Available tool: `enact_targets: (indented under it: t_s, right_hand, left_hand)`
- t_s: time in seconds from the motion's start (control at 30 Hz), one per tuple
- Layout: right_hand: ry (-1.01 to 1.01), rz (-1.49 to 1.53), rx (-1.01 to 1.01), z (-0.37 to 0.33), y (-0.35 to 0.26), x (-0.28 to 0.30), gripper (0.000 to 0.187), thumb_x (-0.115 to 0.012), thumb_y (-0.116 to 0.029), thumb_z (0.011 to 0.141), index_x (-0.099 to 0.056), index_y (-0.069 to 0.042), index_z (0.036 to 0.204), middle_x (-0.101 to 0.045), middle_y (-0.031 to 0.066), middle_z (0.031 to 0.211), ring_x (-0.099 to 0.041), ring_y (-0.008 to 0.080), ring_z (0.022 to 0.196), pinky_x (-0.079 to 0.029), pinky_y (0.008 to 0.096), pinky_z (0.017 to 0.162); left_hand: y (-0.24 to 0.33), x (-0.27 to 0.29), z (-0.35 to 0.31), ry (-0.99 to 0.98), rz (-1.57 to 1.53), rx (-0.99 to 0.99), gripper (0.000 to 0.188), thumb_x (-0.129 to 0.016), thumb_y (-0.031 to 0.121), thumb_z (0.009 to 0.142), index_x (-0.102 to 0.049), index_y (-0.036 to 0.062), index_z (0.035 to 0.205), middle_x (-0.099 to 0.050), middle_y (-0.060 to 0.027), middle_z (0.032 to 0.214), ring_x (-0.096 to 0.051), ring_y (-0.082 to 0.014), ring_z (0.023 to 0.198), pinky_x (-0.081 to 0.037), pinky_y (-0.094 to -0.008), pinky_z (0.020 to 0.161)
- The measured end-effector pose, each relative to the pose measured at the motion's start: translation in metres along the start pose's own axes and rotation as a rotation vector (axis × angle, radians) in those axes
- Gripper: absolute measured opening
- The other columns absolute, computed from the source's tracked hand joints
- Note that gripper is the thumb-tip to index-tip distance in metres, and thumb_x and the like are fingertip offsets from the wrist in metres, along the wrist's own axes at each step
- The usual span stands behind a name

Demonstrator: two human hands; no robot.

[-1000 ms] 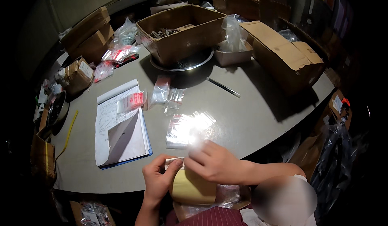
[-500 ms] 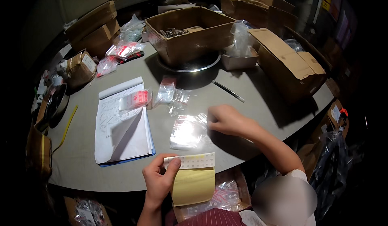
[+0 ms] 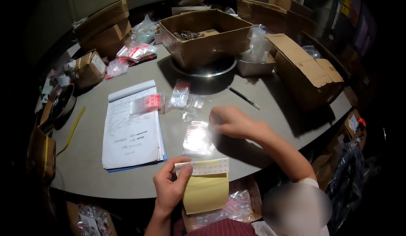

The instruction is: The person sits on the floor at a cluttered table and repeatedly picks up small, clear plastic bags containing metallic components. They place each bag into a yellow paper envelope, seal it, and then write on a notepad. The process is repeated for multiple items throughout the clip.

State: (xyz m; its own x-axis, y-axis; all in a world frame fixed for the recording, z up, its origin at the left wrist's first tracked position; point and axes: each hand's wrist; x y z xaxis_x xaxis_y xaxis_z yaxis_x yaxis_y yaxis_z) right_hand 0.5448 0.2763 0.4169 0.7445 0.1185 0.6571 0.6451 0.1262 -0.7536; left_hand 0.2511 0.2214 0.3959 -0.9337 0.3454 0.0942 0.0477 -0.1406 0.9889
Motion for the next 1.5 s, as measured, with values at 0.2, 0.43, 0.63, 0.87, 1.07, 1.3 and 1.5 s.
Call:
enact_targets:
  t_s: [0.2,0.43,0.63,0.87,1.07,1.3,1.5]
  right_hand:
    - [0.138,-0.451,0.214,-0.001,0.002,-0.016,0.026,-0.078,-0.015,0.089,-0.064,-0.002,0.107,-0.070,0.0123,0.088,-0.069,0.0273,0.081,-0.055,0.0394,0.076]
    - [0.036,-0.326,-0.132,-0.020,-0.004,0.020,0.041,-0.080,-0.029,0.092,-0.065,-0.007,0.124,-0.062,0.0149,0.128,-0.059,0.0328,0.116,-0.050,0.0408,0.096]
    - [0.240,-0.365,0.253,-0.099,0.021,-0.017,0.037,-0.072,-0.016,0.092,-0.070,-0.010,0.129,-0.061,0.0150,0.138,-0.052,0.0374,0.130,-0.041,0.0483,0.111]
    - [-0.065,0.006,0.372,-0.166,-0.032,-0.041,0.032,-0.069,-0.011,0.092,-0.075,-0.005,0.123,-0.062,0.0162,0.142,-0.054,0.0361,0.136,-0.040,0.0497,0.116]
    - [0.057,0.239,0.352,-0.170,-0.036,-0.036,0.018,-0.074,-0.009,0.095,-0.076,0.001,0.109,-0.069,0.0177,0.131,-0.069,0.0309,0.108,-0.056,0.0339,0.088]
    - [0.261,-0.165,0.440,-0.114,-0.064,-0.039,0.037,-0.079,-0.013,0.093,-0.064,-0.002,0.125,-0.066,0.0160,0.120,-0.064,0.0343,0.112,-0.051,0.0413,0.097]
    - [0.203,-0.331,0.530,-0.096,-0.073,-0.052,0.026,-0.077,-0.008,0.087,-0.066,-0.003,0.110,-0.065,0.0111,0.102,-0.063,0.0310,0.094,-0.051,0.0392,0.085]
  left_hand:
    - [-0.012,0.000,-0.001,0.018,0.013,-0.026,0.022,-0.077,0.013,0.097,-0.075,0.0028,0.117,-0.058,0.0064,0.068,-0.043,-0.0005,0.057,-0.033,-0.0221,0.051]
    - [-0.007,0.007,-0.005,0.019,-0.120,0.020,0.023,-0.072,0.009,0.101,-0.071,-0.0009,0.121,-0.064,0.0019,0.083,-0.051,-0.0015,0.069,-0.038,-0.0189,0.060]
    - [-0.001,0.035,-0.016,0.121,-0.428,0.080,0.018,-0.067,0.007,0.102,-0.069,-0.0041,0.116,-0.072,-0.0070,0.099,-0.064,-0.0093,0.086,-0.050,-0.0221,0.079]
    - [0.010,0.053,-0.008,0.158,-0.342,0.052,0.022,-0.061,0.011,0.106,-0.065,-0.0039,0.122,-0.071,-0.0059,0.096,-0.062,-0.0085,0.081,-0.049,-0.0213,0.075]
    - [0.011,0.028,-0.011,0.002,-0.113,0.083,0.021,-0.062,0.012,0.107,-0.067,0.0007,0.124,-0.055,0.0073,0.078,-0.044,0.0007,0.068,-0.032,-0.0180,0.060]
    - [0.006,-0.008,-0.022,-0.087,-0.035,0.052,0.010,-0.066,0.002,0.104,-0.061,-0.0022,0.111,-0.071,-0.0034,0.086,-0.061,-0.0046,0.076,-0.047,-0.0192,0.067]
    - [-0.001,-0.014,-0.018,-0.081,0.003,-0.055,0.013,-0.074,0.009,0.101,-0.072,-0.0039,0.105,-0.079,-0.0087,0.087,-0.067,-0.0064,0.073,-0.053,-0.0238,0.066]
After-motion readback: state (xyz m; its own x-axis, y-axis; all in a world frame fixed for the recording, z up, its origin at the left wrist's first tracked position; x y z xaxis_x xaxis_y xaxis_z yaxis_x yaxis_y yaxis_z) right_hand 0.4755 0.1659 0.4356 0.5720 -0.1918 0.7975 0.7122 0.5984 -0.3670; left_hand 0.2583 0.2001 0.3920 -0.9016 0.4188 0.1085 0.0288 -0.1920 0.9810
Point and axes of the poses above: each hand's wrist, its own z-axis towards the middle knuckle, its own x-axis out of the back of the hand, y = z × x
